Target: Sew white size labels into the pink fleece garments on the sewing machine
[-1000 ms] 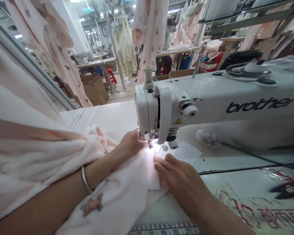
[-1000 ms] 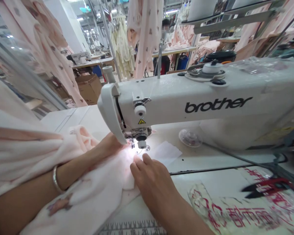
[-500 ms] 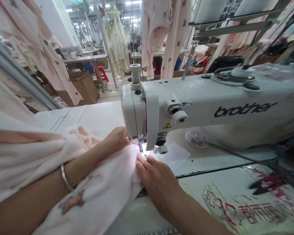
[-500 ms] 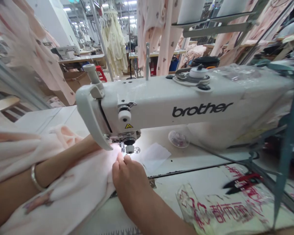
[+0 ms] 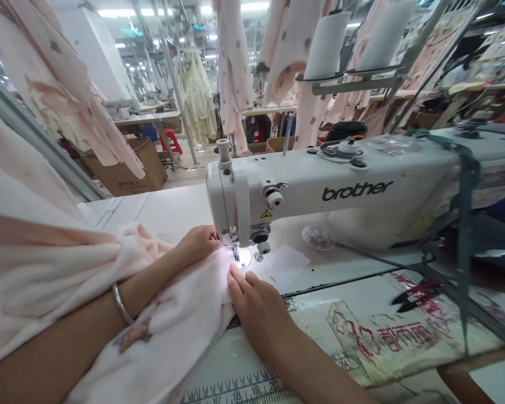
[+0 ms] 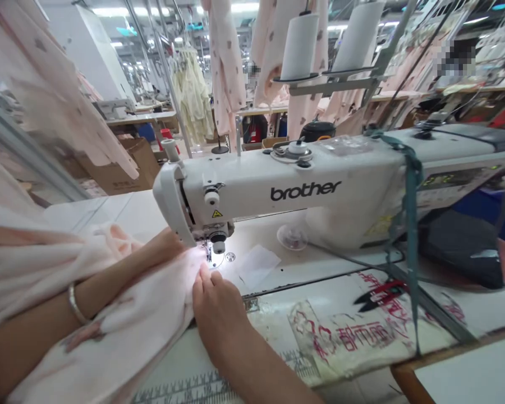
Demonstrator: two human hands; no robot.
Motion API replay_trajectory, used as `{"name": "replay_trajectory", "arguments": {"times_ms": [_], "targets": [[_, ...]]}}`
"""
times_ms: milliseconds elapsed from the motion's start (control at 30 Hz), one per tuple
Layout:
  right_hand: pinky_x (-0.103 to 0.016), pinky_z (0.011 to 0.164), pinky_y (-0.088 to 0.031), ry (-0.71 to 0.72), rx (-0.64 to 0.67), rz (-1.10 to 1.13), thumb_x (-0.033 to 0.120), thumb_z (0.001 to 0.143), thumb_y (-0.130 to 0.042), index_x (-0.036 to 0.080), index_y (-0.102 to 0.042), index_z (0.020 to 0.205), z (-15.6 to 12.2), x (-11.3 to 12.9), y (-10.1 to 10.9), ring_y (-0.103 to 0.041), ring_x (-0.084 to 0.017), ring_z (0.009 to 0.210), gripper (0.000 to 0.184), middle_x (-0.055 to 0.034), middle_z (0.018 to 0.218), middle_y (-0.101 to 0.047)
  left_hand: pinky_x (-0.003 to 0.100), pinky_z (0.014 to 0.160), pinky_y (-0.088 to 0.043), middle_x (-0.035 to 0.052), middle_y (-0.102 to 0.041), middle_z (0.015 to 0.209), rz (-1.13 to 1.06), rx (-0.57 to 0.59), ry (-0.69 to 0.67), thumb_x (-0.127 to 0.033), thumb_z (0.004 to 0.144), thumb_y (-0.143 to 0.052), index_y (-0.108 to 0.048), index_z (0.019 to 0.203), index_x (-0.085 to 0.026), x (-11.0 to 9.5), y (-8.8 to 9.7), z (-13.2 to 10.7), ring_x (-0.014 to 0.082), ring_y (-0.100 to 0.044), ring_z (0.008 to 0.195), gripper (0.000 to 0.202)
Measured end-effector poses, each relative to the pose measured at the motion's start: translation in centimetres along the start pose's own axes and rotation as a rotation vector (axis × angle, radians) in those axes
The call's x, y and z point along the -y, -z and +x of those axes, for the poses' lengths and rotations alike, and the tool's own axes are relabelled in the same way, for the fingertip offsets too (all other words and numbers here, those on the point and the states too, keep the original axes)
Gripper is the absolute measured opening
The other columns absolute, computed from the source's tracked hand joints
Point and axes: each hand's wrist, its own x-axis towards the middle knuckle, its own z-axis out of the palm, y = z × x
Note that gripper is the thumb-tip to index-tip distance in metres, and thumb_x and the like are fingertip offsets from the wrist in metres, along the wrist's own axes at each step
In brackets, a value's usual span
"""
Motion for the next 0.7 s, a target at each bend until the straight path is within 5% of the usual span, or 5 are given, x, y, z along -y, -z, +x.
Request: {"name": "replay_trajectory", "arguments": {"times_ms": [167, 367, 433, 533, 700], "targets": [[-0.032, 0.078, -0.053, 0.008, -0.11, 0.131, -0.007, 0.069, -0.045, 0.011, -0.063, 0.097, -0.9, 1.1, 2.1, -0.057, -0.022, 0.089, 0.037, -0.0085, 0.1, -0.064, 0.025, 0.06, -0.037, 0.0018, -0.062, 0.063, 0.144, -0.049, 0.043, -0.026, 0.074, -0.054, -0.06, 0.064, -0.015, -2.7, 2.6, -4.1, 0.0168, -0.054, 0.065, 0.016], [-0.033, 0.069, -0.053, 0.203, -0.521, 0.488, 0.023, 0.095, -0.037, 0.009, -0.041, 0.129, -4.1, 4.7, 5.9, -0.057, -0.022, 0.083, 0.037, -0.0112, 0.095, -0.059, 0.02, 0.068, -0.042, -0.0011, -0.066, 0.083, -0.076, -0.014, -0.009, -0.038, 0.091, -0.036, -0.065, 0.084, -0.02, -8.9, 7.4, -15.8, 0.0138, -0.058, 0.078, 0.034], [-0.024, 0.056, -0.049, 0.118, -0.475, 0.739, 0.032, 0.096, -0.04, 0.019, -0.051, 0.108, -4.9, 4.9, 6.6, -0.056, -0.016, 0.066, 0.021, -0.0031, 0.079, -0.058, 0.018, 0.072, -0.043, -0.0031, -0.067, 0.089, -0.138, -0.009, -0.006, -0.035, 0.09, -0.04, -0.066, 0.09, -0.023, -10.4, 7.9, -18.8, 0.0126, -0.059, 0.084, 0.028], [-0.017, 0.048, -0.042, -0.148, -0.218, 1.228, 0.033, 0.092, -0.047, 0.023, -0.041, 0.078, -5.9, 4.0, 7.9, -0.051, -0.01, 0.054, 0.019, 0.0051, 0.064, -0.05, 0.015, 0.065, -0.041, -0.0044, -0.065, 0.077, -0.164, 0.037, 0.033, -0.028, 0.083, -0.055, -0.065, 0.083, -0.02, -11.2, 8.0, -20.9, 0.0099, -0.057, 0.071, 0.014], [-0.015, 0.041, -0.036, -0.299, 0.052, 1.506, 0.04, 0.086, -0.055, 0.022, -0.039, 0.078, -7.2, 2.1, 9.3, -0.044, -0.006, 0.047, 0.025, 0.0059, 0.065, -0.05, 0.014, 0.054, -0.037, -0.0055, -0.059, 0.066, -0.232, 0.13, 0.039, -0.027, 0.084, -0.054, -0.061, 0.074, -0.016, -11.0, 7.3, -20.2, 0.0063, -0.05, 0.058, 0.016]]}}
